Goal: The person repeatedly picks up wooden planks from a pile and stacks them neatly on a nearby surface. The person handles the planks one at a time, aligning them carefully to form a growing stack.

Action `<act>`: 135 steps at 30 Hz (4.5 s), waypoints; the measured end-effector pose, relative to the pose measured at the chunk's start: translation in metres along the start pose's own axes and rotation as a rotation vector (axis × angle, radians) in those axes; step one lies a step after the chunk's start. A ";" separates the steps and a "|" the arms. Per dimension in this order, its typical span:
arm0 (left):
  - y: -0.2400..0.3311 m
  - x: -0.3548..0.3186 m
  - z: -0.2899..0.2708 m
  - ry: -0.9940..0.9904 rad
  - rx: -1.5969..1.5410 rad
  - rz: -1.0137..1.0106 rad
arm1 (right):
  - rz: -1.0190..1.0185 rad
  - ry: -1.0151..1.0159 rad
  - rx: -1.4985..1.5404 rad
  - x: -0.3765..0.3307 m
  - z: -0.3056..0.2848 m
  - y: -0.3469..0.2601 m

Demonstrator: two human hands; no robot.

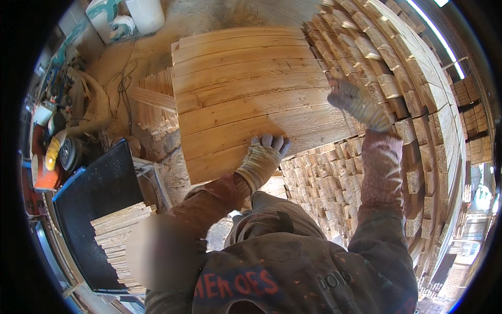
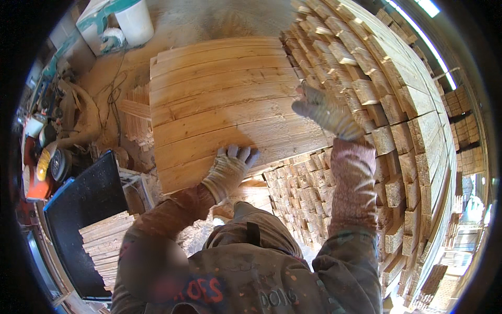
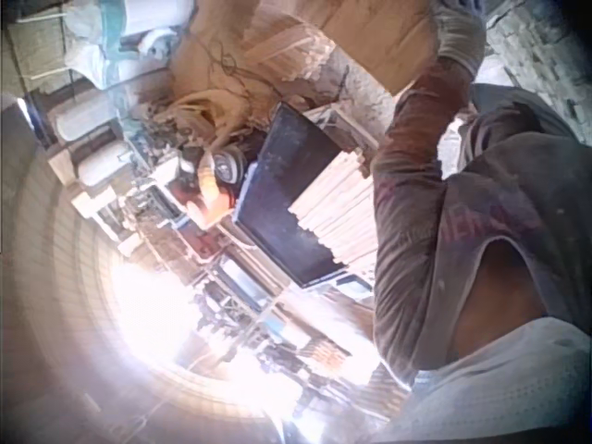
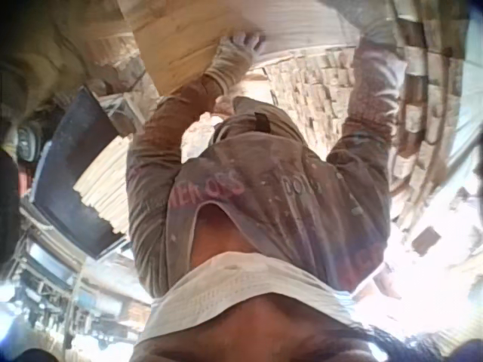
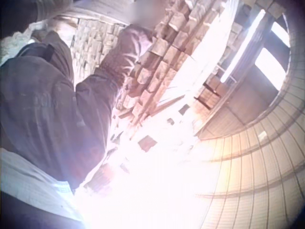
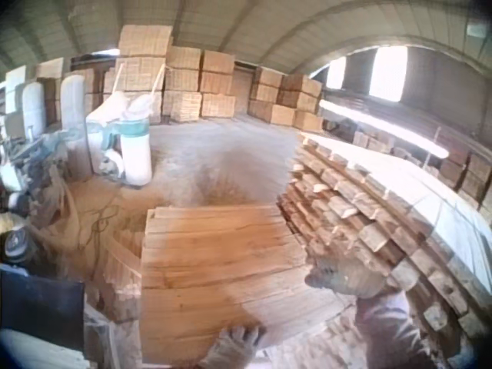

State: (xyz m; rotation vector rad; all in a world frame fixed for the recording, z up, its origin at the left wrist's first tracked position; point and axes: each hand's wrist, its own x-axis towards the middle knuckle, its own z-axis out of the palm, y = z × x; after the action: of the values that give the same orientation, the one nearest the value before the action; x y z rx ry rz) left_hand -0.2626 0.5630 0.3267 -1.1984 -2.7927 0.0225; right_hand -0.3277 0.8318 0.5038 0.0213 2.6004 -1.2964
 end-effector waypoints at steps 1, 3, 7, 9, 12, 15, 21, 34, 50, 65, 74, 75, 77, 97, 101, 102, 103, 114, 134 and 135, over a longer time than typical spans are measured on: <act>0.002 0.008 -0.009 -0.037 -0.035 0.028 | 0.115 -0.010 0.041 -0.005 -0.016 0.024; 0.004 0.012 -0.043 -0.059 -0.107 0.096 | 0.121 0.082 0.047 -0.022 -0.041 0.065; -0.023 0.004 -0.085 0.135 -0.029 0.127 | -0.019 0.027 0.152 -0.015 -0.053 0.033; -0.042 0.019 -0.066 0.283 0.069 0.076 | -0.131 -0.054 0.090 0.018 -0.056 0.004; -0.043 0.026 -0.022 0.235 0.077 -0.018 | -0.182 -0.114 -0.251 0.086 -0.034 -0.035; -0.054 0.035 0.001 0.311 0.169 -0.030 | -0.302 -0.250 -0.360 0.223 0.003 -0.035; -0.061 0.057 -0.058 -0.054 -0.392 -0.118 | -0.123 -0.097 -0.845 0.374 0.057 -0.068; -0.118 0.064 -0.045 -0.370 -0.623 -0.210 | -0.142 0.007 -0.850 0.483 0.099 -0.069; -0.118 0.080 -0.044 -0.355 -0.483 -0.182 | -0.298 -0.572 -0.389 0.434 0.080 -0.078; -0.125 0.104 -0.064 -0.528 -0.584 -0.138 | -0.041 -0.955 -0.277 0.374 0.092 -0.047; -0.096 0.089 -0.071 -0.519 -0.500 -0.125 | -0.345 -0.903 -0.648 0.333 0.092 -0.074; -0.092 0.087 -0.073 -0.497 -0.461 -0.099 | -0.327 -0.947 -0.571 0.344 0.089 -0.075; -0.090 0.089 -0.077 -0.480 -0.434 -0.063 | -0.414 -0.886 -0.451 0.354 0.076 -0.081; -0.083 0.036 -0.050 -0.223 -0.333 -0.150 | -0.338 -0.632 -0.795 0.283 0.141 -0.058; -0.083 0.060 -0.049 -0.151 -0.348 -0.138 | -0.438 -0.391 -0.597 0.295 0.117 -0.001; -0.084 0.058 -0.046 -0.147 -0.336 -0.144 | -0.458 -0.408 -0.528 0.295 0.112 -0.009; -0.085 0.057 -0.043 -0.141 -0.325 -0.148 | -0.477 -0.422 -0.461 0.295 0.106 -0.017; -0.082 0.042 -0.036 -0.058 -0.280 -0.115 | -0.056 -1.036 -0.188 0.254 0.126 0.012; -0.049 0.010 -0.012 0.150 -0.926 -0.919 | -0.199 -0.208 -0.727 0.391 0.087 -0.010; -0.038 0.013 -0.015 0.241 -1.139 -1.021 | -0.237 -0.299 -0.740 0.376 0.098 -0.014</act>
State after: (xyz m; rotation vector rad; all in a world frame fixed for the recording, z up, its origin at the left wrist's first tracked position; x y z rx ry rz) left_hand -0.2969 0.5458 0.3446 0.3744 -2.7365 -1.7456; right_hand -0.6750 0.7116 0.3767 -0.5695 2.6886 -0.2821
